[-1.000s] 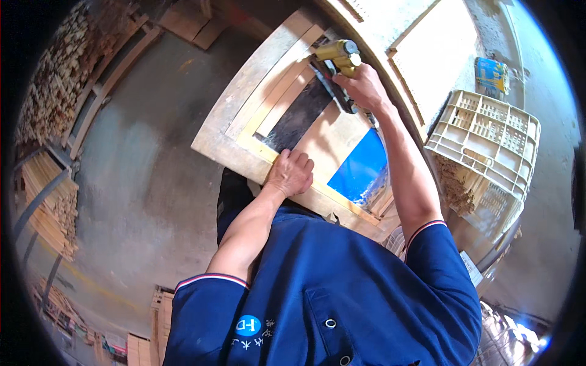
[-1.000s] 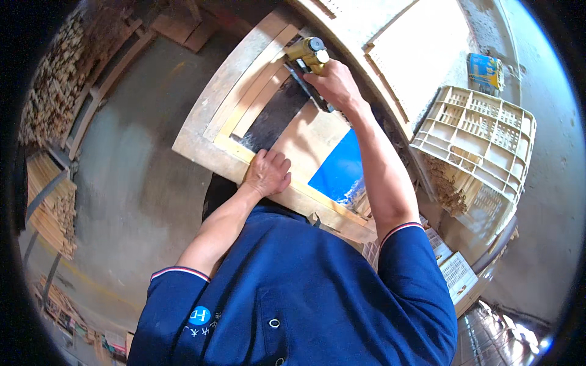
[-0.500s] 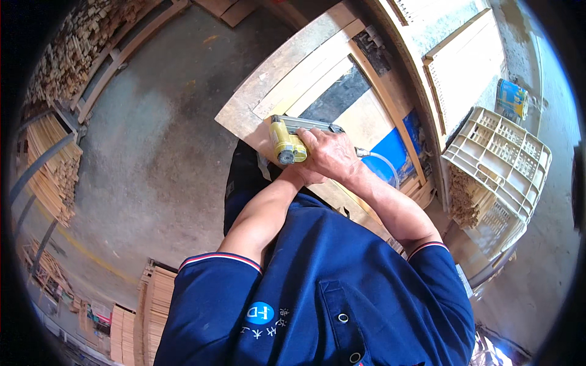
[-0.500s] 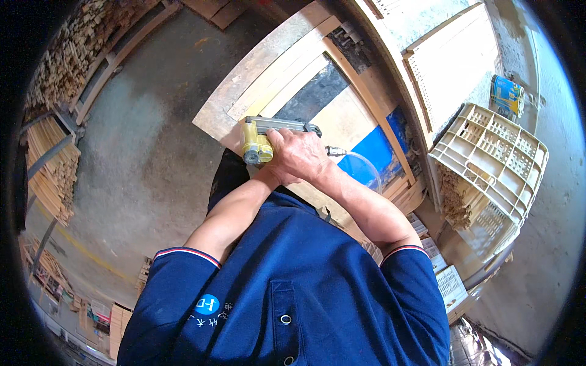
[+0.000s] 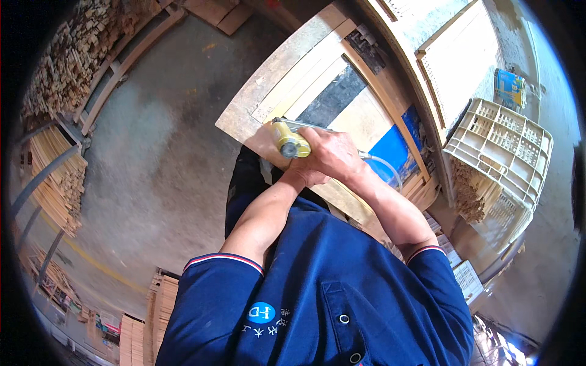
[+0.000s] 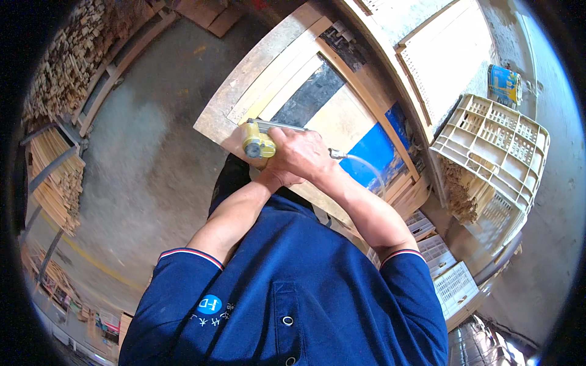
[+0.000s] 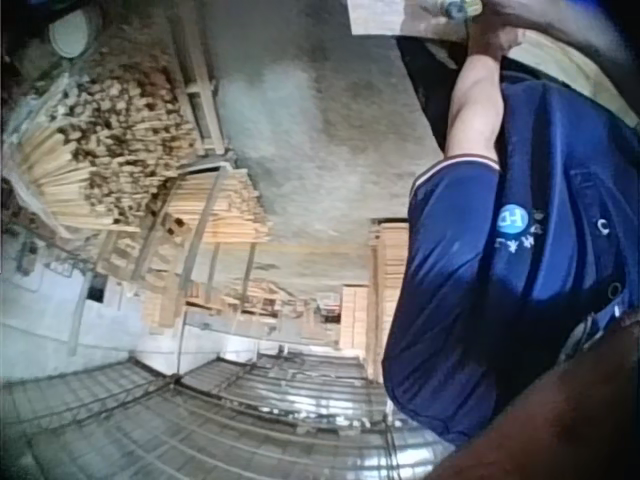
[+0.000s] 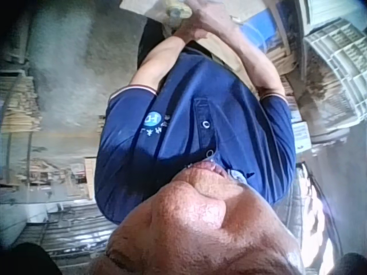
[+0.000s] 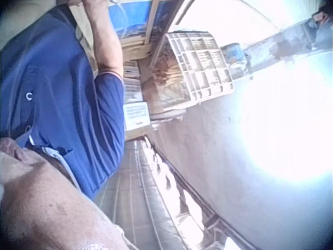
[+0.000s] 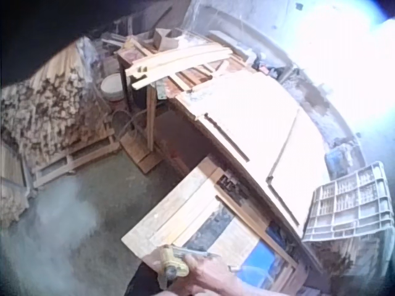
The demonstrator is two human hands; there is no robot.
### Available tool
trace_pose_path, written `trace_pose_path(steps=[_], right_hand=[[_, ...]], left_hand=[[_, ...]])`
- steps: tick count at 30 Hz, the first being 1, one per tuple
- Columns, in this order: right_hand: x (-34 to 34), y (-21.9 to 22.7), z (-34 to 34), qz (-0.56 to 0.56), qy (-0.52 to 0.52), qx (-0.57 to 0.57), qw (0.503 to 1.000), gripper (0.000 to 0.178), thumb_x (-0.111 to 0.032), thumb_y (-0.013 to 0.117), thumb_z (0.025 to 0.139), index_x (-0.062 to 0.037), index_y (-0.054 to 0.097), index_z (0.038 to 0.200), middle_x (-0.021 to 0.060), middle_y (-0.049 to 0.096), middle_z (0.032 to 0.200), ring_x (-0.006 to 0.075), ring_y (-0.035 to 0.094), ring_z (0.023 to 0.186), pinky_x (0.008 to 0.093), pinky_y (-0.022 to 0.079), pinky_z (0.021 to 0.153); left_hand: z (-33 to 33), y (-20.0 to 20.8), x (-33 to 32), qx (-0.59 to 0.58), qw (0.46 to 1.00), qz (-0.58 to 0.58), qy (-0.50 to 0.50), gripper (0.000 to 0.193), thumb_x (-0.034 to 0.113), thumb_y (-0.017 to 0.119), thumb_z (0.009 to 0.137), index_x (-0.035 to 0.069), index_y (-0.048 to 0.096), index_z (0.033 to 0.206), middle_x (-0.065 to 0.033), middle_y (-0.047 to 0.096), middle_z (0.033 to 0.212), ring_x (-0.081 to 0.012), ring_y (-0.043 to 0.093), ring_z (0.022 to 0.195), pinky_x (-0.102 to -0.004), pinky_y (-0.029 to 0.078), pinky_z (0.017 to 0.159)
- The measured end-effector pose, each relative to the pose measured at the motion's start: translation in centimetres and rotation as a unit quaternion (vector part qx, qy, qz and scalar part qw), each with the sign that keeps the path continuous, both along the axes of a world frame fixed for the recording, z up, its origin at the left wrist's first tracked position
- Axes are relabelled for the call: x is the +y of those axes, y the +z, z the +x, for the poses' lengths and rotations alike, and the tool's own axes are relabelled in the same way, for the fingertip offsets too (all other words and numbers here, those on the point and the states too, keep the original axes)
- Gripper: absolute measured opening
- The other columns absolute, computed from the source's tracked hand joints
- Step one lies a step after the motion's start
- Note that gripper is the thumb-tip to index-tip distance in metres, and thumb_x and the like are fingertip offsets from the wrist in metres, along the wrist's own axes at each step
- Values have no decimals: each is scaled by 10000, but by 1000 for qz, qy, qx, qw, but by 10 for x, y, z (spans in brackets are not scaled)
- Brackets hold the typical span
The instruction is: Assembling wooden frames using a pneumatic nail gun in a workshop environment.
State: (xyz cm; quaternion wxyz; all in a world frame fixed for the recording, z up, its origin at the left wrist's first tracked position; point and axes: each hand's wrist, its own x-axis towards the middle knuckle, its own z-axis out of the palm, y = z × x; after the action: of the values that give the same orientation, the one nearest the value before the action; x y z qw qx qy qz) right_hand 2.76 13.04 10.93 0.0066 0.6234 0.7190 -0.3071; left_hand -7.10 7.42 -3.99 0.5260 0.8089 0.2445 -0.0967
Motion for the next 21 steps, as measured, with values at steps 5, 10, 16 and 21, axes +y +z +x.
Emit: trace_pose_path(steps=[5, 10, 16, 21], right_hand=[[-37, 51, 27, 48, -199, 114, 972, 329, -105, 757, 818, -61, 663, 1129, 146, 741, 982, 273, 740, 841, 381, 578, 705], [-100, 79, 59, 17, -518, 214, 828, 277, -76, 730, 889, 28, 667, 1138, 30, 663, 806, 128, 616, 606, 284, 494, 557], [-197, 90, 87, 225, -668, 444, 553, 325, -114, 748, 905, -1, 613, 1179, 17, 621, 704, 113, 584, 546, 280, 496, 516], [-302, 70, 99, 335, -670, 553, 366, 301, -110, 680, 945, -43, 571, 1217, 2, 529, 710, 138, 552, 574, 322, 489, 549]], left_hand=[[-4, 43, 21, -83, 976, 197, 32, 597, 553, 650, 845, 142, 616, 1275, -71, 649, 1246, -251, 590, 1204, -432, 396, 1088], [8, 95, 34, -256, 962, -16, 91, 577, 413, 803, 769, 31, 603, 1153, -169, 658, 1058, -357, 623, 1065, -464, 488, 941], [69, 138, -38, -265, 948, -134, 115, 815, 180, 794, 822, -23, 368, 1486, -286, 618, 1272, -426, 643, 1148, -453, 542, 946], [114, 165, -93, -318, 946, 59, -25, 774, 132, 766, 825, -40, 387, 1478, -303, 602, 1300, -442, 676, 1037, -443, 585, 827]])
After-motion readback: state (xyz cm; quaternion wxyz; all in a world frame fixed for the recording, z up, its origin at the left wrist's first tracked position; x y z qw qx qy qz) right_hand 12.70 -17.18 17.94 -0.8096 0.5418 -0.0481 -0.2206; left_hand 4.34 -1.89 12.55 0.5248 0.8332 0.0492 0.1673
